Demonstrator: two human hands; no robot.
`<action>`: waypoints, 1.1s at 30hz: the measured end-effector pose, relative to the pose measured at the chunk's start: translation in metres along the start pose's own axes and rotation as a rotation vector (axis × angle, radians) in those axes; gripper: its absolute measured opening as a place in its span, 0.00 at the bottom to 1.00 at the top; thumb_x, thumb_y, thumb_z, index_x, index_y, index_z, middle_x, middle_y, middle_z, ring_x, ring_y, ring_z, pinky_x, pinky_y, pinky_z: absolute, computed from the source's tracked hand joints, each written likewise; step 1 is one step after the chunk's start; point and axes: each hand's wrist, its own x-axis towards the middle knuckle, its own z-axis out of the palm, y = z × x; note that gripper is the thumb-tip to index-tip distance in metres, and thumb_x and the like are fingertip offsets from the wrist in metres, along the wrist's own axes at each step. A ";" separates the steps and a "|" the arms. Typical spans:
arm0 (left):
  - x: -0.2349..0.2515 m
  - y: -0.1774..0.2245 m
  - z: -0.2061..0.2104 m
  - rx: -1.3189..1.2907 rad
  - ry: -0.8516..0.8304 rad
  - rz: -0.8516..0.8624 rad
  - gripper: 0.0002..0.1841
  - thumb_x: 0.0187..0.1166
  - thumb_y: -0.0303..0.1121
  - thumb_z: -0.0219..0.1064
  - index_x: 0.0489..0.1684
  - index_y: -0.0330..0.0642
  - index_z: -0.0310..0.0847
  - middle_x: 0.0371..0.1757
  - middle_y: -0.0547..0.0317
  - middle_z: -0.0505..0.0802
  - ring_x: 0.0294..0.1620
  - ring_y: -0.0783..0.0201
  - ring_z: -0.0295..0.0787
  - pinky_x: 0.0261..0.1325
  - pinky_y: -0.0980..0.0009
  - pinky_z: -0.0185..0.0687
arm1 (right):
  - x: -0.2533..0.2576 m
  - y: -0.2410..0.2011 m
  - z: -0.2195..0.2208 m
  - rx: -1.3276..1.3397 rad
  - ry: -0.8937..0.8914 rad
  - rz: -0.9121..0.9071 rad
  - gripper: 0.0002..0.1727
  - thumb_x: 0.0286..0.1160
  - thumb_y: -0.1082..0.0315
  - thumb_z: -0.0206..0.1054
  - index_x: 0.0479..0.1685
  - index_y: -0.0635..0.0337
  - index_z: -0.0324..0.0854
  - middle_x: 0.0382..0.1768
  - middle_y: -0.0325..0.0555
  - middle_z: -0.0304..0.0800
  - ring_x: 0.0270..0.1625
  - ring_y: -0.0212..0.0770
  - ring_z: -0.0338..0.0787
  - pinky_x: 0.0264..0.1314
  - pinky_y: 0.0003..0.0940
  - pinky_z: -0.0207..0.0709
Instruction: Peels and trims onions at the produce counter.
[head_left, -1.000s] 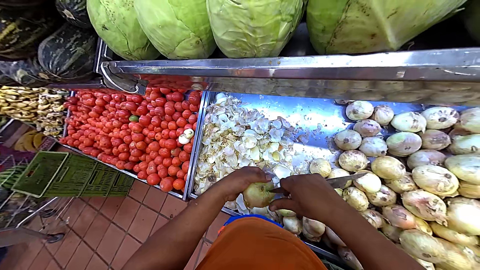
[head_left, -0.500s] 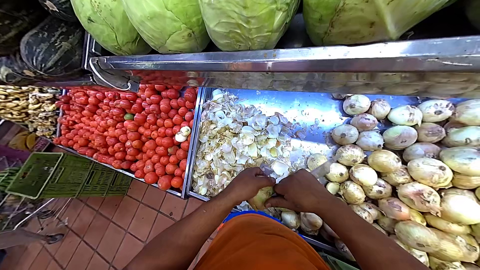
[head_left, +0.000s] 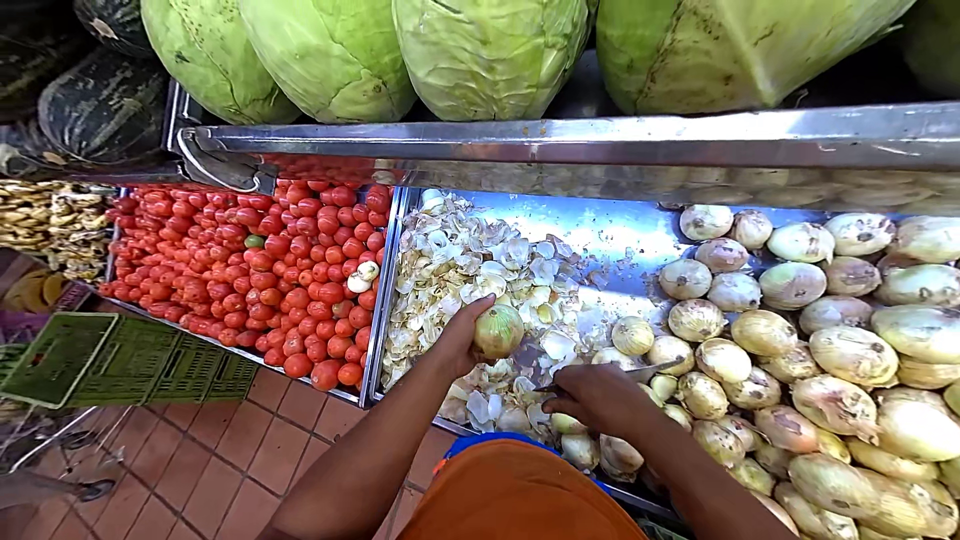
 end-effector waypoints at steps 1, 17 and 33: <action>-0.006 0.000 0.000 0.030 -0.035 0.009 0.33 0.83 0.65 0.54 0.67 0.43 0.80 0.53 0.43 0.91 0.47 0.50 0.91 0.47 0.54 0.88 | -0.002 -0.001 -0.006 0.034 0.024 0.032 0.31 0.78 0.32 0.63 0.47 0.53 0.87 0.37 0.46 0.90 0.42 0.50 0.91 0.48 0.58 0.83; -0.049 -0.012 0.017 0.426 -0.338 -0.050 0.23 0.83 0.55 0.59 0.56 0.44 0.87 0.41 0.55 0.93 0.40 0.63 0.91 0.47 0.60 0.88 | 0.007 -0.013 -0.038 -0.288 0.287 -0.223 0.41 0.57 0.14 0.59 0.14 0.47 0.76 0.12 0.33 0.73 0.18 0.35 0.80 0.21 0.40 0.71; -0.026 -0.034 0.023 0.064 -0.279 -0.179 0.27 0.83 0.59 0.56 0.48 0.41 0.85 0.38 0.48 0.92 0.32 0.57 0.91 0.31 0.63 0.87 | 0.003 -0.002 -0.021 -0.307 0.430 -0.312 0.41 0.78 0.23 0.48 0.12 0.48 0.74 0.10 0.34 0.71 0.15 0.36 0.79 0.15 0.38 0.69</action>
